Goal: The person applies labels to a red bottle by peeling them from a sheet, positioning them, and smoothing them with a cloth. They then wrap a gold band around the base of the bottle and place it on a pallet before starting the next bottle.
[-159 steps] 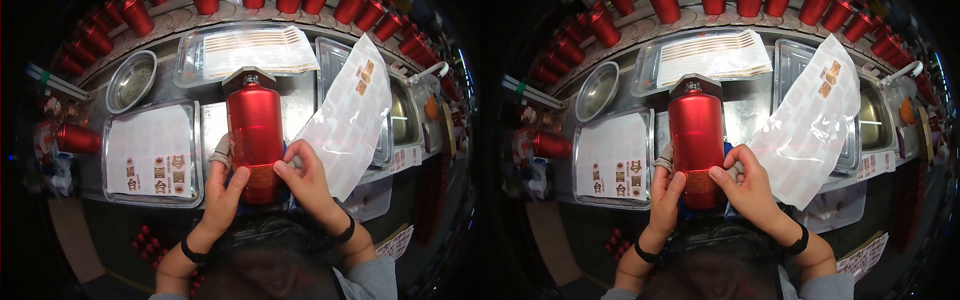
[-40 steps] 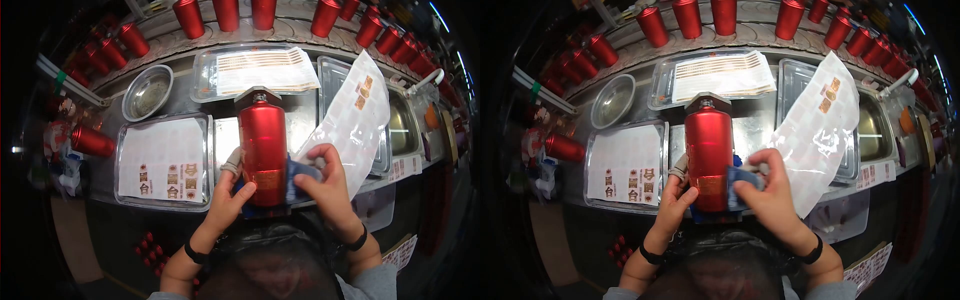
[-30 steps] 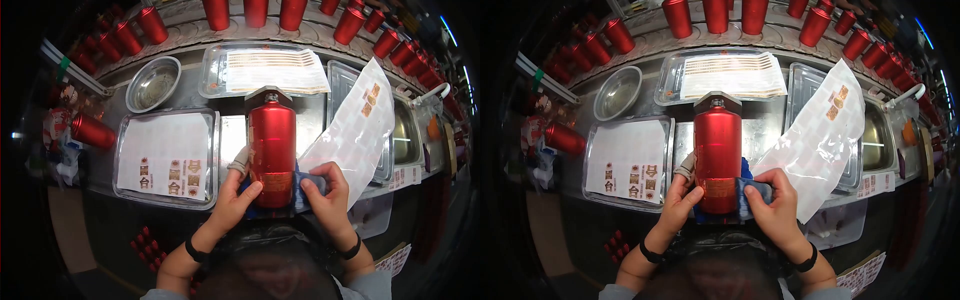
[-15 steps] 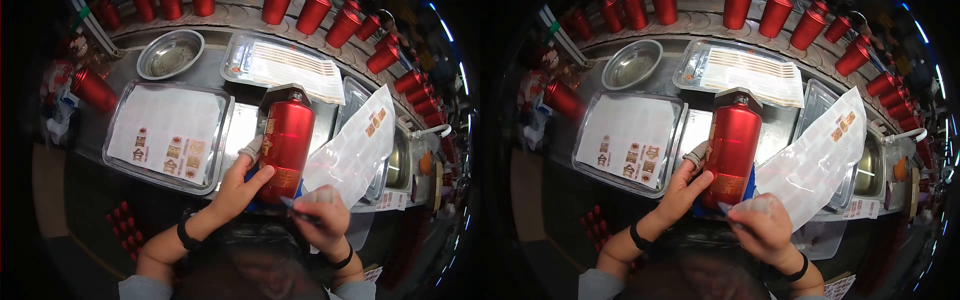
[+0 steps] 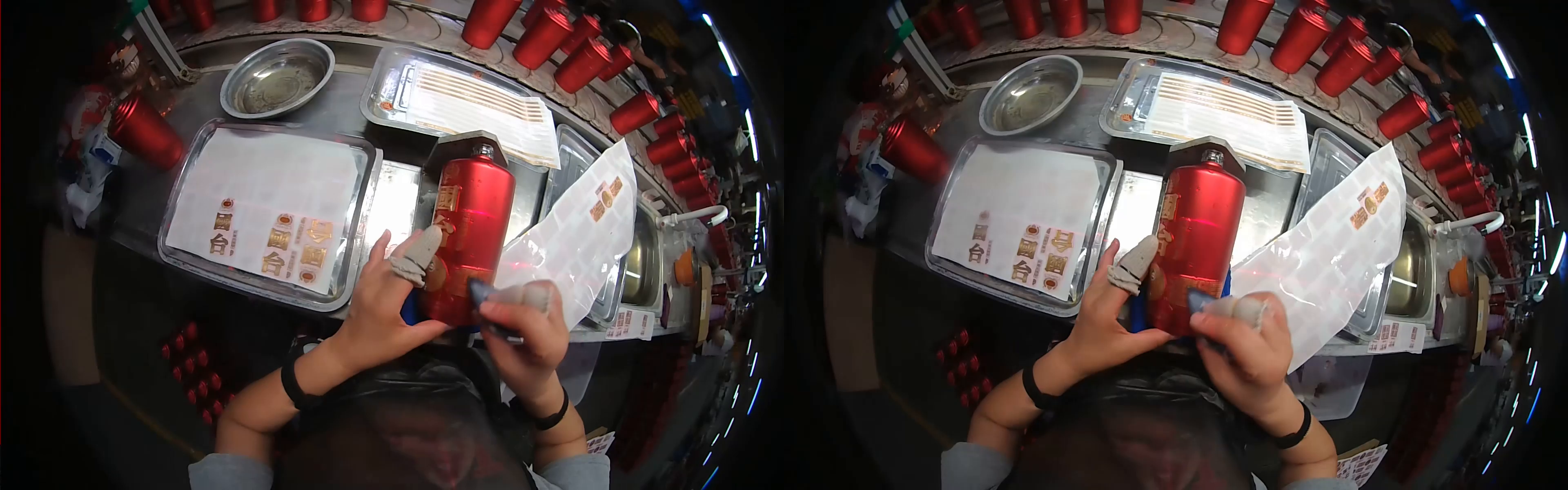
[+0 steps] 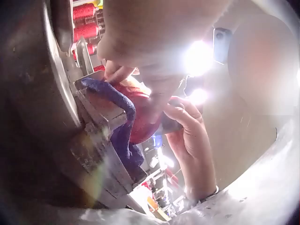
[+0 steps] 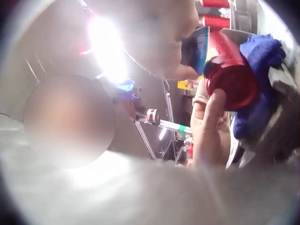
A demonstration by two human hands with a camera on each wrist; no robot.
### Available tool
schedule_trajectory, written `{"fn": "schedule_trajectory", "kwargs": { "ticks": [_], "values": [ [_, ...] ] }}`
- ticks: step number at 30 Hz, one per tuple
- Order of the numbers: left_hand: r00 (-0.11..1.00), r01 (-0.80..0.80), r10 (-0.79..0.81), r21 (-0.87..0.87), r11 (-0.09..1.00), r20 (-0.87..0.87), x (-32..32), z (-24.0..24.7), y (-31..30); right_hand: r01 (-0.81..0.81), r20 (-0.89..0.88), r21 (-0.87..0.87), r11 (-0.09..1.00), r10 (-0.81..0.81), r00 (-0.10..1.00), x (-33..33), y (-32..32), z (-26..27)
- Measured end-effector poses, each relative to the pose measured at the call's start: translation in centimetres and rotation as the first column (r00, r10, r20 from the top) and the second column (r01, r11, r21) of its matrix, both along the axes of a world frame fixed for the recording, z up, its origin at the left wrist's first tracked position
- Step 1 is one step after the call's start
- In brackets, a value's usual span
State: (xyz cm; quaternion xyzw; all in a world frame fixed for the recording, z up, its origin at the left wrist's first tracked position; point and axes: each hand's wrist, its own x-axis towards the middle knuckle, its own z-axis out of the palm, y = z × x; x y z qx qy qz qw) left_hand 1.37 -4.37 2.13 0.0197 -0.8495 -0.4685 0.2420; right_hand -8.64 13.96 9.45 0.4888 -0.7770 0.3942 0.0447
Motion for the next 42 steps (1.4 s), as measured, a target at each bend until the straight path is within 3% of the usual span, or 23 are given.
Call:
{"fn": "schedule_trajectory", "kwargs": {
  "ticks": [1,2,5,6,9,10,13,14,17,18,22,28,31,36,39,40,42],
  "values": [
    [1.0,-0.002,0.002,-0.011,1.0,-0.017,-0.1,0.1,0.0,-0.065,-0.025,0.006,0.998,0.065,0.998,0.2,0.0,0.1],
    [1.0,-0.004,0.004,-0.022,1.0,-0.031,-0.1,0.2,0.0,-0.102,0.097,0.002,0.995,0.101,0.99,0.3,0.2,0.3],
    [0.998,-0.014,0.011,-0.059,0.998,-0.063,0.0,0.2,0.2,0.09,0.231,-0.039,0.995,-0.079,0.97,-0.4,-1.0,0.2],
    [0.997,-0.024,0.019,-0.072,0.997,-0.079,-0.2,0.2,0.3,0.086,0.363,-0.046,0.995,-0.063,0.93,-1.0,-1.6,0.3],
    [0.999,-0.004,-0.003,-0.145,0.989,-0.045,0.1,0.2,0.1,0.247,0.368,-0.076,0.966,-0.203,0.907,-1.8,-1.5,-1.1],
    [0.999,0.036,-0.034,-0.18,0.983,0.011,0.2,-0.1,-0.1,0.34,0.517,-0.032,0.94,-0.275,0.81,-1.9,-1.0,-1.3],
    [1.0,0.0,0.003,-0.255,0.967,0.012,0.4,-0.4,0.1,0.492,0.709,-0.081,0.867,-0.296,0.639,-2.2,0.3,-2.3],
    [0.998,0.012,0.004,-0.286,0.958,0.055,0.4,0.0,0.1,0.467,0.618,-0.13,0.875,-0.297,0.728,-1.9,0.7,-2.8],
    [0.997,-0.001,0.031,-0.391,0.921,0.072,-0.2,1.3,0.4,0.401,0.55,-0.113,0.909,-0.279,0.787,-1.2,0.7,-3.5],
    [0.995,-0.001,0.046,-0.438,0.899,0.092,-0.5,2.3,0.5,0.48,0.742,-0.117,0.869,-0.245,0.624,-1.2,0.6,-3.3],
    [0.993,0.051,0.015,-0.544,0.837,0.116,-1.6,3.7,0.9,0.513,0.777,-0.142,0.847,-0.226,0.588,-2.4,2.0,-4.1],
    [0.987,0.131,-0.019,-0.729,0.672,0.16,-3.3,4.9,2.2,0.559,0.947,-0.226,0.797,0.045,0.319,-2.8,3.2,-5.3],
    [0.979,0.197,-0.065,-0.802,0.564,0.194,-4.1,6.1,2.6,0.542,0.941,-0.206,0.815,0.013,0.338,-2.4,3.3,-5.4],
    [0.977,0.212,-0.11,-0.792,0.572,0.182,-4.1,5.2,3.4,0.509,0.831,-0.258,0.821,-0.08,0.551,-2.5,2.3,-4.9],
    [0.999,0.02,-0.038,-0.746,0.665,-0.007,-2.4,2.7,2.8,0.471,0.74,-0.309,0.826,-0.103,0.665,-2.8,1.3,-5.7],
    [0.994,-0.106,0.081,-0.718,0.688,-0.07,-1.7,1.9,2.9,0.422,0.636,-0.325,0.846,-0.135,0.759,-2.5,1.0,-5.6],
    [0.988,-0.13,0.153,-0.663,0.737,-0.024,-0.2,1.5,2.4,0.297,0.408,-0.362,0.884,-0.136,0.903,-1.9,1.0,-5.5]
  ]
}}
